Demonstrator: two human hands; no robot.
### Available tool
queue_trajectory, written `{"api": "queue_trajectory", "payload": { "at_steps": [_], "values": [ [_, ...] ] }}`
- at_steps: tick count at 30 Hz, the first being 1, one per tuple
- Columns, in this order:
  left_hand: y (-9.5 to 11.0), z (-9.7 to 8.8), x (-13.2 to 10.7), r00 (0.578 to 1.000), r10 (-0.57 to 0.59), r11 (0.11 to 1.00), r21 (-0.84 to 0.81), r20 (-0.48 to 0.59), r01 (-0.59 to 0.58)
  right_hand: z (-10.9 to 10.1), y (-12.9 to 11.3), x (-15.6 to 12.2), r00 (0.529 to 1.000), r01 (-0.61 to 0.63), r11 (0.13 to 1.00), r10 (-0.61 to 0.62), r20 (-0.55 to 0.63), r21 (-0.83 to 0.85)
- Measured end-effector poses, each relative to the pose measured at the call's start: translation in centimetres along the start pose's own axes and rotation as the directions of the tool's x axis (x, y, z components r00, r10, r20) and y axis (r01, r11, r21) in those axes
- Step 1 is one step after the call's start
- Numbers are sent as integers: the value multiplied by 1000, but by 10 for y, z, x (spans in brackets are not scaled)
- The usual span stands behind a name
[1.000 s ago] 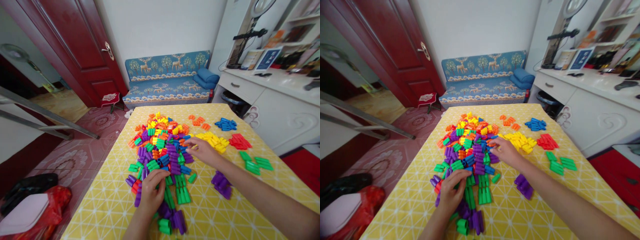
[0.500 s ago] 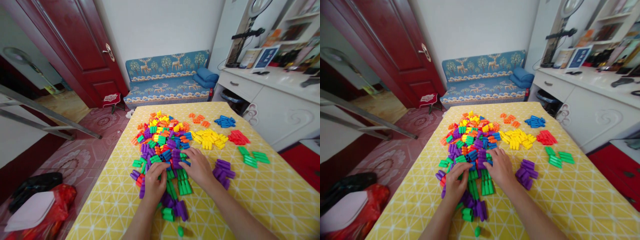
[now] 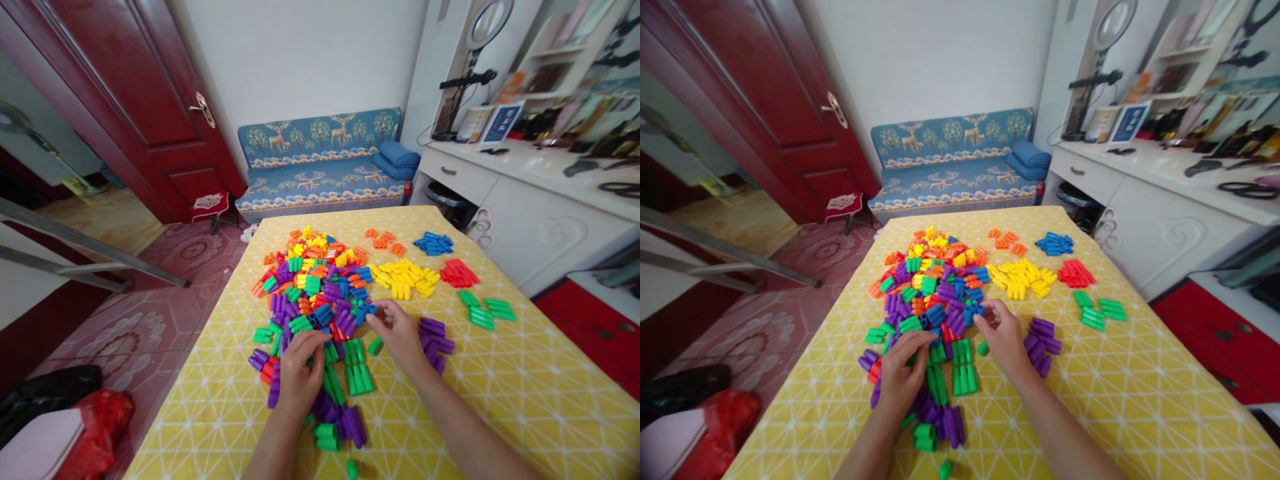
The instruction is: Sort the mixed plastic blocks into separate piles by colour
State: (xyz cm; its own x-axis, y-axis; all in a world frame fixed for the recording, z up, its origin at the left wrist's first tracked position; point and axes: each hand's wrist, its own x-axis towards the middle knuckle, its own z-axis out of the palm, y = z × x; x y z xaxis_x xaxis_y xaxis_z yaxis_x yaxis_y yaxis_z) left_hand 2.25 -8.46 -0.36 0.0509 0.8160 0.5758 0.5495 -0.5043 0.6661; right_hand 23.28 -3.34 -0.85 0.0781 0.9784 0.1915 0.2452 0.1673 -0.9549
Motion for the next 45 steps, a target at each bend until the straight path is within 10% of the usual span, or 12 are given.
{"api": "queue_trajectory", "payload": {
  "at_steps": [5, 13, 19, 31, 37, 45],
  "values": [
    [-1, -1, 0, 1000, 4, 1000, 3, 4, -4, -36, -2, 43, 999, 36, 992, -40, -30, -121],
    [-1, -1, 0, 1000, 2, 1000, -20, 22, -1, -166, 43, 192, 901, -198, 743, -119, -417, -639],
    [0, -1, 1, 999, -31, 1000, -3, 19, 31, -190, 64, 230, 880, -307, 668, -73, -470, -678],
    [-1, 0, 1, 998, -44, 999, -20, 34, 44, -160, 57, 214, 949, -115, 703, -132, -288, -702],
    [3, -1, 3, 998, -50, 998, -44, 31, 51, -77, 17, 153, 964, 253, 774, -253, 84, -580],
    [3, -1, 1, 1000, -24, 999, -44, 8, 25, 27, -16, 43, 809, 536, 746, -321, 492, -395]
  ]
}}
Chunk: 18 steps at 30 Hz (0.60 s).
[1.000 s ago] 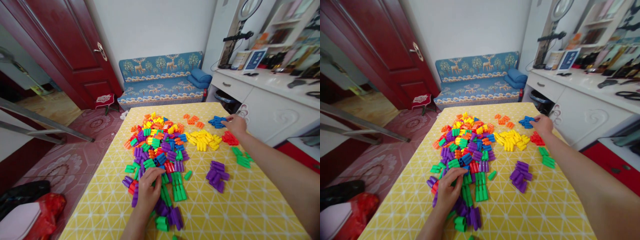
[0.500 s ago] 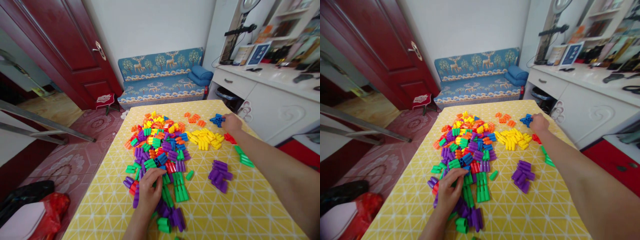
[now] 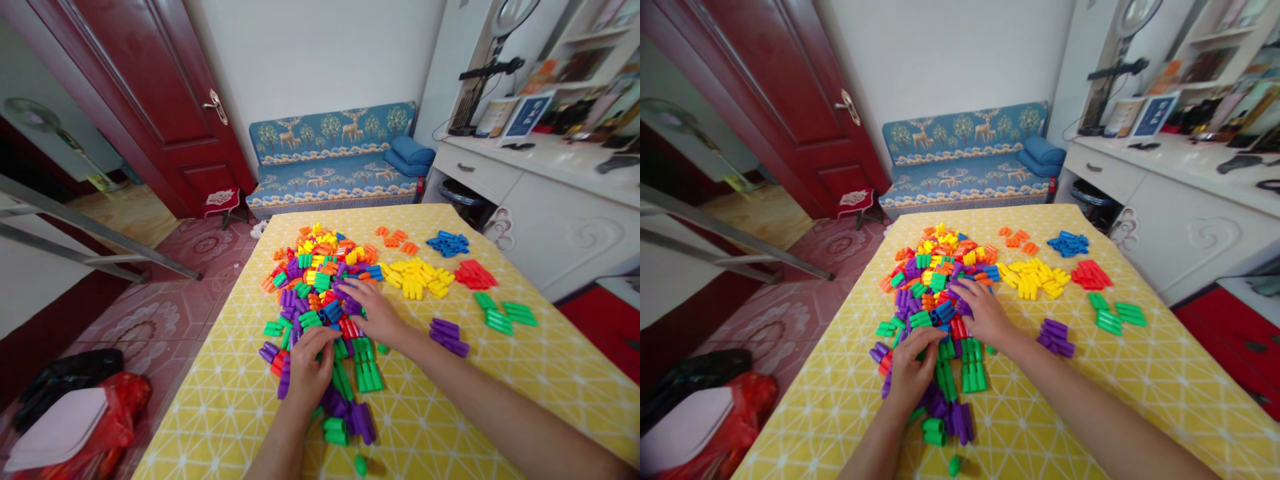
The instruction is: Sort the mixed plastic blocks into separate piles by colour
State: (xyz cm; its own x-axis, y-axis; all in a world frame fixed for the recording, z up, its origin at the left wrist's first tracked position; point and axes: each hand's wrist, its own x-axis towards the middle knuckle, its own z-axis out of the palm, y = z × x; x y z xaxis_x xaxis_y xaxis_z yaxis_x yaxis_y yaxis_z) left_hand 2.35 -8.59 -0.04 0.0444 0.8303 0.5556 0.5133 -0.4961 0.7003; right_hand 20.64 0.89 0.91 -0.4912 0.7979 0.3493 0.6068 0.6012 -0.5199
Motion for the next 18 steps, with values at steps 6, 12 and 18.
{"api": "queue_trajectory", "payload": {
  "at_steps": [6, 12, 18],
  "values": [
    [-3, 0, -1, 1000, -4, 1000, 5, -19, 4, 16, -14, 14, 994, -99, 994, 96, -60, -48],
    [1, -1, 2, 997, -25, 998, 50, -76, 29, 20, -19, 3, 966, -234, 967, 243, -91, 99],
    [2, 0, 4, 997, -7, 998, 54, -75, 11, 23, -23, 2, 981, -193, 979, 194, 12, -57]
  ]
}}
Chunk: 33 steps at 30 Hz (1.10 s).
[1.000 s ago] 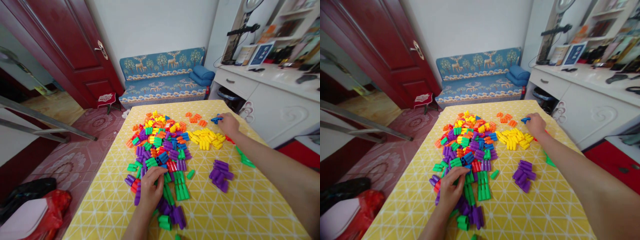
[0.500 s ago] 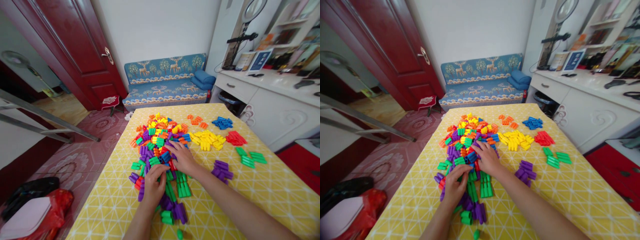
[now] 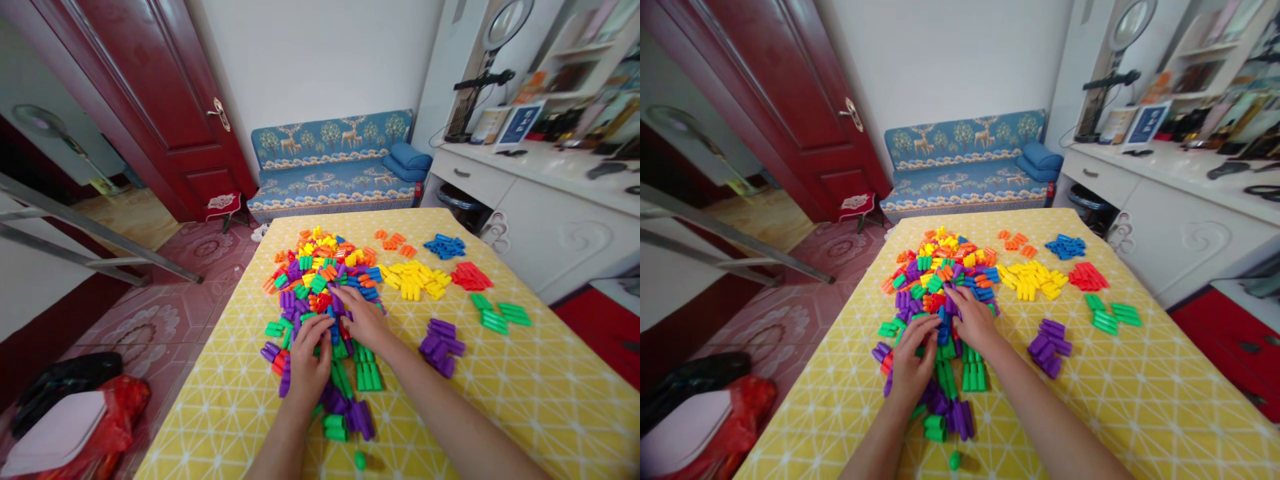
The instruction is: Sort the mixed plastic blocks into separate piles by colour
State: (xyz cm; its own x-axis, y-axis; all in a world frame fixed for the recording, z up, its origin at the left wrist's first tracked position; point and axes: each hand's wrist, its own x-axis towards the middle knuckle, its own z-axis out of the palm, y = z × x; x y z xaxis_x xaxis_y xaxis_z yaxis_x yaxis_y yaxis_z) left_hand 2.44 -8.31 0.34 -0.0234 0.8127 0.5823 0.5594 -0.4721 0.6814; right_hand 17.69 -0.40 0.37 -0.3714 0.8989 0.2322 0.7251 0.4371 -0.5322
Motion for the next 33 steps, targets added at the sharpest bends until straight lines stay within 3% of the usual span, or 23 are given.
{"api": "queue_trajectory", "payload": {
  "at_steps": [3, 6, 9, 12, 14, 19, 21, 24, 27, 29, 31, 33],
  "values": [
    [-1, 1, -1, 1000, -16, 1000, -3, -6, 16, 4, 0, 5, 1000, -19, 999, 20, -19, 47],
    [-1, 1, -2, 999, -53, 998, -29, -3, 53, 7, -3, 1, 993, -46, 972, 70, -96, 230],
    [0, 0, -3, 996, -84, 995, -54, 26, 85, 4, -13, -15, 987, -35, 899, 99, -125, 436],
    [-1, -1, -3, 996, -72, 997, -30, 59, 74, -2, -26, -33, 993, -35, 817, 94, -72, 576],
    [-1, -2, -3, 997, -44, 999, -26, 67, 46, -4, -33, -42, 992, -68, 736, 123, -36, 673],
    [-3, -4, -3, 996, -2, 998, -70, 88, 8, 0, -40, -52, 956, -224, 371, 266, 128, 901],
    [-3, -4, -3, 995, 7, 997, -78, 104, 2, 0, -39, -54, 947, -241, 327, 286, 148, 914],
    [-3, -4, -4, 991, 21, 997, -72, 134, -11, -11, -28, -55, 943, -246, 419, 311, 116, 874],
    [-5, -3, -4, 990, 27, 998, -51, 136, -20, -39, -1, -54, 948, -190, 712, 311, -61, 676],
    [-6, -2, -4, 992, 27, 999, -45, 119, -22, -62, 24, -54, 952, -193, 902, 267, -147, 386],
    [-6, -1, -4, 994, 34, 998, -53, 108, -29, -82, 48, -54, 957, -266, 963, 269, -106, 42],
    [-7, 0, -4, 993, 48, 997, -66, 112, -41, -96, 66, -55, 949, -308, 922, 314, -13, -235]
  ]
}}
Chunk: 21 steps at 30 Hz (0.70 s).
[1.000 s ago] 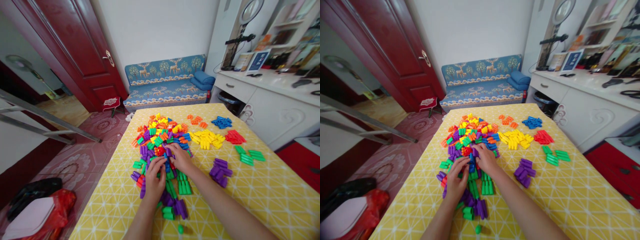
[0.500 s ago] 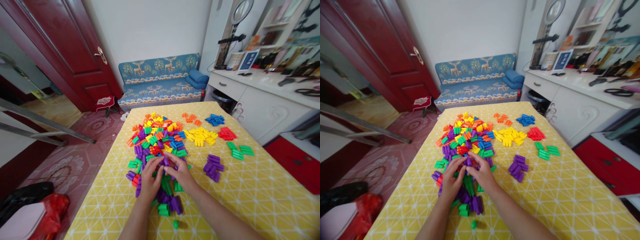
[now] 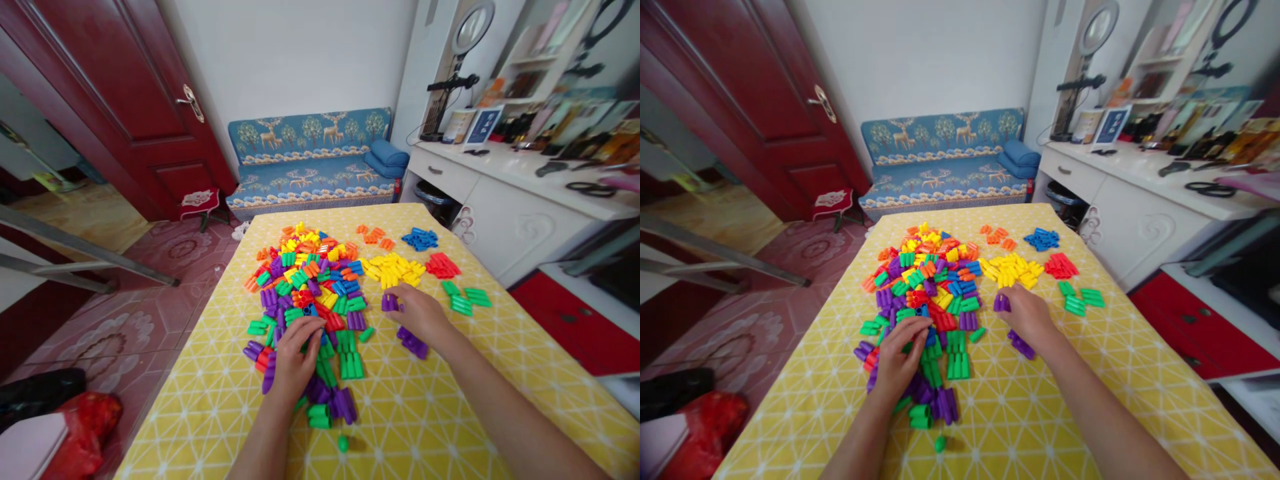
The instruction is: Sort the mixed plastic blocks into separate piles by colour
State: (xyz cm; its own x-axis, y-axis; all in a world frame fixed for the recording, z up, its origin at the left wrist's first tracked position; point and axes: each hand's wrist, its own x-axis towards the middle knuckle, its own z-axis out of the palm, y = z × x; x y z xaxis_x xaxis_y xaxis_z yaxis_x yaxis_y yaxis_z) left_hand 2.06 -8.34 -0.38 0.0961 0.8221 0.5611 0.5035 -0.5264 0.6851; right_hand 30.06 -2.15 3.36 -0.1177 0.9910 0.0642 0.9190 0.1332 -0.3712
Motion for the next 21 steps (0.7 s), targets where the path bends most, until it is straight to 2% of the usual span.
{"api": "queue_trajectory", "payload": {
  "at_steps": [2, 4, 6, 7, 8, 9, 11, 12, 13, 14, 15, 16, 18, 19, 21],
  "values": [
    [0, 0, 0, 1000, 7, 1000, -6, 13, -7, -3, 13, 3, 997, 0, 991, 10, 75, -131],
    [0, 0, 0, 1000, 0, 1000, -3, 17, 0, -4, 19, 3, 997, 2, 997, 4, 79, -83],
    [0, 0, 1, 1000, -11, 1000, 0, 7, 11, -4, 23, 2, 999, -37, 988, 39, -8, 153],
    [1, 0, 1, 1000, -13, 1000, 2, 4, 13, -5, 25, 1, 994, -64, 941, 90, -65, 334],
    [1, 0, 1, 1000, -12, 1000, 3, 2, 12, -6, 27, -1, 980, -82, 840, 165, -109, 536],
    [1, 0, 2, 1000, -8, 1000, 5, 3, 8, -7, 29, -4, 958, -88, 679, 257, -124, 729],
    [1, 0, 2, 1000, 0, 1000, 13, 11, -1, -9, 34, -11, 905, -79, 258, 423, -40, 963],
    [1, 0, 3, 1000, 3, 1000, 16, 15, -3, -10, 36, -15, 883, -81, 59, 467, 44, 995],
    [1, 0, 3, 1000, 4, 1000, 19, 16, -4, -12, 37, -20, 865, -92, -103, 484, 130, 990],
    [1, 0, 3, 1000, 3, 1000, 22, 17, -4, -13, 38, -25, 851, -111, -220, 483, 207, 969],
    [0, 0, 3, 1000, 2, 1000, 23, 15, -2, -13, 37, -29, 841, -132, -295, 471, 264, 946],
    [0, 0, 2, 1000, 1, 1000, 24, 14, -1, -14, 36, -34, 837, -147, -334, 459, 297, 931],
    [0, 0, 2, 1000, 1, 1000, 22, 12, -1, -13, 33, -40, 845, -136, -321, 457, 279, 937],
    [0, 0, 2, 1000, 0, 1000, 21, 14, -1, -12, 32, -42, 854, -113, -274, 465, 235, 955],
    [0, -1, 2, 1000, -5, 1000, 18, 20, 4, -11, 34, -44, 866, -47, -119, 489, 100, 992]
  ]
}}
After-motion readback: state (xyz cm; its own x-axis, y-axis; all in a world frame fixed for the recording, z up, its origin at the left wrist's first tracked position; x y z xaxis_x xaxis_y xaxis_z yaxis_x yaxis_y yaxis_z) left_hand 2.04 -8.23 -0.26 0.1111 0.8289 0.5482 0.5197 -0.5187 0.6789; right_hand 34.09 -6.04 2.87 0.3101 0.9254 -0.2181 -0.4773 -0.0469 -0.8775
